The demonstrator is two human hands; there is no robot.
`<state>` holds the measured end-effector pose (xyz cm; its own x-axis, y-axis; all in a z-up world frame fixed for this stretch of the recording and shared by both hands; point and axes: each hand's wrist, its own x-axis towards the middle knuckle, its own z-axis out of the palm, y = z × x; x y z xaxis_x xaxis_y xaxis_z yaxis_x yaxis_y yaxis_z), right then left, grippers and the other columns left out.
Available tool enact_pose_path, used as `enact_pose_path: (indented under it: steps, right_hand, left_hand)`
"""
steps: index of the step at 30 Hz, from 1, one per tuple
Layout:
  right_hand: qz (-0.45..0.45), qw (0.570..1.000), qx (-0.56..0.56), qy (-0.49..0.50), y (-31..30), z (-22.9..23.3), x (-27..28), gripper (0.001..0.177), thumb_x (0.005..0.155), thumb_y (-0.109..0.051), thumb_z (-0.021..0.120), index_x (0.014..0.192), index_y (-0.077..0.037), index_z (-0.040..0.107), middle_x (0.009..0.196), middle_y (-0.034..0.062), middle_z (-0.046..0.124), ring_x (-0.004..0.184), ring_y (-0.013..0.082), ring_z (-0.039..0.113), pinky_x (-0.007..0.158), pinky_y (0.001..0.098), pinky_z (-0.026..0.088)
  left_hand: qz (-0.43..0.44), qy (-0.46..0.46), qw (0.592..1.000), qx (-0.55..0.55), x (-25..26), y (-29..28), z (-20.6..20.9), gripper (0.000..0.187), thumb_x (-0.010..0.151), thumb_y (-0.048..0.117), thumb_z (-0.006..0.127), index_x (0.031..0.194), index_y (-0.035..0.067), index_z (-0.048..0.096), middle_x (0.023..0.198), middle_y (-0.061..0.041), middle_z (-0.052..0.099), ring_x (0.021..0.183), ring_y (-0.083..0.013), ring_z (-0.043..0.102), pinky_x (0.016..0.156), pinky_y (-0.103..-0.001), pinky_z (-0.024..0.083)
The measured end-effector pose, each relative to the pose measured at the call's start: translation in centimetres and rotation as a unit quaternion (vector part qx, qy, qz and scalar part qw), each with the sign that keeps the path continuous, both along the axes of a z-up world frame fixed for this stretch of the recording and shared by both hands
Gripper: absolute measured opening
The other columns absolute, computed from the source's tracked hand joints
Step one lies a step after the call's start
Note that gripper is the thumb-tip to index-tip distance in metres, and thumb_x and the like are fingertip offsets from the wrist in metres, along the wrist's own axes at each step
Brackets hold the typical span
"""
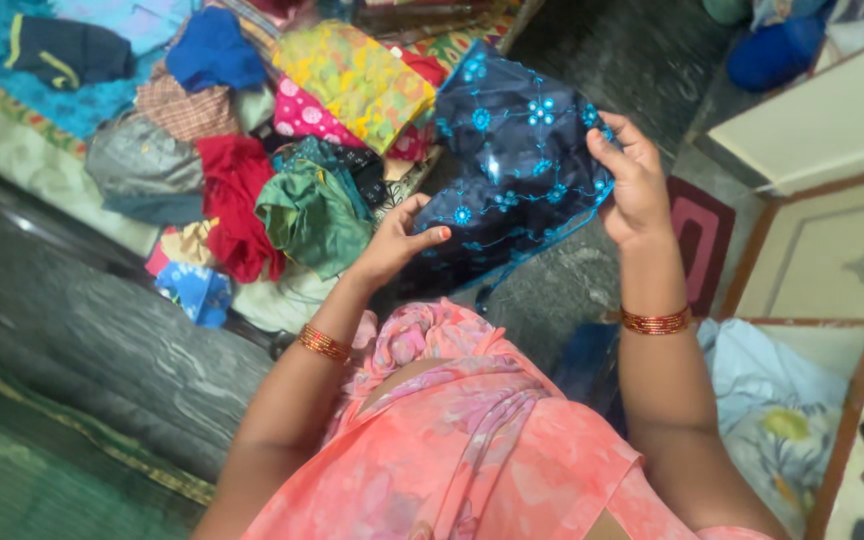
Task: The person sorts and organizes various pieces of colorful clothing by picking them up from a pile on a bed and placing them into shelves in a closet.
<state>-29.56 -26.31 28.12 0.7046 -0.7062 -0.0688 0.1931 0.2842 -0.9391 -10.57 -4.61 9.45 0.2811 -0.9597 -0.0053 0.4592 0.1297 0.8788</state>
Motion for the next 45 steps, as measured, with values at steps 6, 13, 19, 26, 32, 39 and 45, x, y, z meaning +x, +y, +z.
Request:
enact_pose_path:
  steps: [6,13,19,26,32,39,45]
  right_hand:
    - [-0.097,0.995,-0.003,0.0,2.3,-1.1,-0.2,0.04,0.093,0.003,0.063,0.131,-0.01,0.065,0.111,0.0049,0.076,0.097,0.0142,0.071,0.091,0.0308,0.059]
    - [-0.125,0.991,-0.031,0.035,1.3,-5.0,-2.7,0.017,0.1,0.003,0.065,0.115,-0.001,0.072,0.106,0.0059,0.074,0.096,0.0143,0.07,0.09,0.0286,0.057]
    - [-0.075,0.997,0.025,0.021,3.2,-1.6,-2.4,0.021,0.095,-0.003,0.066,0.116,-0.004,0.071,0.106,0.0053,0.073,0.097,0.0161,0.07,0.092,0.0312,0.057]
    - [-0.026,0.992,0.085,-0.094,3.2,-0.6,-0.7,0.038,0.1,-0.019,0.063,0.135,-0.005,0.062,0.126,0.0087,0.068,0.119,0.0224,0.067,0.11,0.0394,0.053]
    - [0.04,0.98,0.18,-0.079,5.2,-3.7,0.6,0.051,0.102,-0.039,0.055,0.147,-0.017,0.049,0.133,0.0099,0.066,0.116,0.0251,0.064,0.102,0.0431,0.052]
    - [0.04,0.998,0.05,-0.028,6.2,-5.6,-0.9,0.042,0.107,-0.027,0.058,0.143,-0.007,0.049,0.125,0.0115,0.068,0.109,0.0228,0.065,0.094,0.0365,0.053]
    - [0.105,0.983,-0.149,0.011,7.2,-5.4,0.1,0.037,0.102,-0.013,0.067,0.135,0.0,0.058,0.124,0.0059,0.067,0.115,0.0106,0.062,0.103,0.0285,0.05]
  left_hand:
    - [0.008,0.042,0.998,-0.047,2.1,0.8,3.2,0.062,0.088,0.006,0.08,0.142,0.01,0.049,0.124,-0.002,0.068,0.109,-0.0115,0.066,0.098,-0.029,0.054]
    - [-0.052,-0.069,0.995,-0.059,6.5,1.0,7.3,0.048,0.103,0.004,0.075,0.15,0.002,0.065,0.134,-0.008,0.07,0.118,-0.0144,0.063,0.107,-0.03,0.052]
    - [-0.05,-0.509,0.859,-0.001,6.3,1.8,12.5,0.079,0.065,0.019,0.095,0.137,0.011,0.064,0.115,-0.012,0.069,0.105,-0.0255,0.063,0.093,-0.037,0.049]
    - [-0.072,-0.282,0.939,-0.185,6.8,-0.5,12.0,0.041,0.079,0.014,0.087,0.11,0.006,0.06,0.129,-0.019,0.063,0.116,-0.0319,0.061,0.099,-0.042,0.049]
    - [-0.144,0.22,0.965,0.015,7.6,-0.4,11.6,0.059,0.082,0.011,0.072,0.138,-0.002,0.058,0.125,-0.017,0.07,0.109,-0.0292,0.072,0.101,-0.044,0.057]
    - [-0.071,0.364,0.929,0.006,8.6,-0.7,7.4,0.055,0.089,0.02,0.067,0.135,-0.008,0.057,0.121,-0.023,0.071,0.106,-0.0368,0.073,0.099,-0.05,0.058]
    - [-0.026,0.424,0.901,-0.094,7.8,-2.4,4.2,0.048,0.101,0.022,0.059,0.139,-0.007,0.057,0.127,-0.023,0.07,0.111,-0.0359,0.072,0.102,-0.05,0.056]
